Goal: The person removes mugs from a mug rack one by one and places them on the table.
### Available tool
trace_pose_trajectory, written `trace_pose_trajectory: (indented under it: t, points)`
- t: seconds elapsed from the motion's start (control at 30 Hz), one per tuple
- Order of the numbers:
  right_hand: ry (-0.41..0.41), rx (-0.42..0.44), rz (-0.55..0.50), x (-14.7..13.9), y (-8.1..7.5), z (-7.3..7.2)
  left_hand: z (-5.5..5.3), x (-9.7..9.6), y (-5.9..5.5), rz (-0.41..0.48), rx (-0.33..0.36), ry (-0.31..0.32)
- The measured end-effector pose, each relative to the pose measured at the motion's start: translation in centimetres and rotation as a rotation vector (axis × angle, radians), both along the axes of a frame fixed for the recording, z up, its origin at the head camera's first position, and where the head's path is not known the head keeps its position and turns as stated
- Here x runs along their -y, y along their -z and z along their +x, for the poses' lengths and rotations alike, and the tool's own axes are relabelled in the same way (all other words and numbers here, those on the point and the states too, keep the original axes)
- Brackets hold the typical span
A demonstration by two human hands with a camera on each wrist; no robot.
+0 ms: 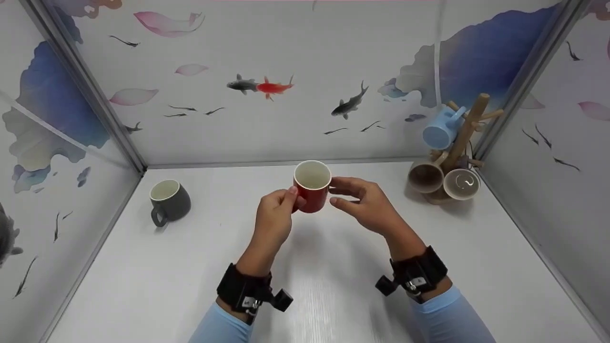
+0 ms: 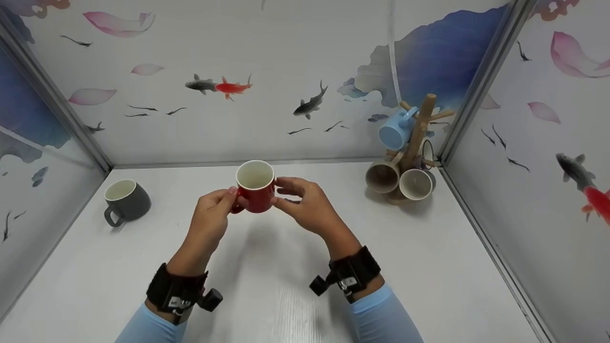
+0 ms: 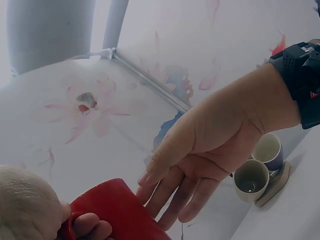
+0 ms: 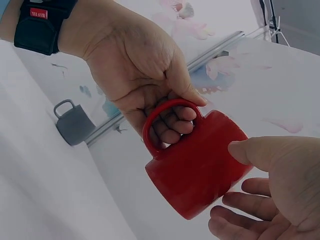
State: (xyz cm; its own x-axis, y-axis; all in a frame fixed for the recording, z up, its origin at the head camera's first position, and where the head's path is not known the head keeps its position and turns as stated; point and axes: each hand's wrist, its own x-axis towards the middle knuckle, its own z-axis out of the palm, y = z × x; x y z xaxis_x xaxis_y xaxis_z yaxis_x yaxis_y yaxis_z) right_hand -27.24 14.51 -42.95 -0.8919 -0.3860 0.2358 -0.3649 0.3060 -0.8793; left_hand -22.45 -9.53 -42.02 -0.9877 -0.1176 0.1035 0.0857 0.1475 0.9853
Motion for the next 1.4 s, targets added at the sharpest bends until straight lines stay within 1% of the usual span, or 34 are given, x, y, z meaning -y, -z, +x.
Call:
trace_pose_trajectory:
  t: [0.2, 0.33, 0.43, 0.6, 0.73, 0.87, 1.0, 1.07, 1.27, 1.4]
  points:
    - [-0.019, 0.052, -0.001, 0.1, 0.1, 0.1, -0.6, 0.9, 0.1, 0.017, 0.003, -0.059]
    - [-0.043, 0.078, -0.011, 0.1, 0.4, 0.0, -1.2, 2.1, 0.3, 0.033, 0.018, -0.127]
    - [-0.074, 0.104, -0.030, 0.1, 0.5, 0.0, -1.8, 3.2, 0.6, 0.027, 0.033, -0.190]
    - [-0.119, 0.137, -0.069, 0.2, 0.6, -0.1, -2.9, 5.6, 1.6, -0.014, 0.055, -0.298]
    - [-0.167, 0.159, -0.084, 0.4, 0.8, -0.2, -3.8, 7.7, 2.6, -0.042, 0.094, -0.368]
    - [-0.209, 0.157, -0.057, 0.6, 1.3, -0.2, -4.3, 9.8, 3.2, -0.024, 0.124, -0.424]
    - [-0.230, 0.150, -0.027, 0.9, 1.8, -0.2, -4.5, 11.6, 3.7, -0.009, 0.120, -0.481]
    - [-0.236, 0.151, -0.010, 1.0, 2.0, -0.2, -4.6, 12.3, 4.0, -0.017, 0.121, -0.508]
    - [-0.244, 0.169, -0.006, 1.4, 2.4, -0.2, -5.1, 14.0, 5.6, -0.024, 0.145, -0.557]
    - [-0.254, 0.174, -0.009, 1.6, 2.6, -0.3, -5.5, 14.9, 6.7, -0.015, 0.168, -0.572]
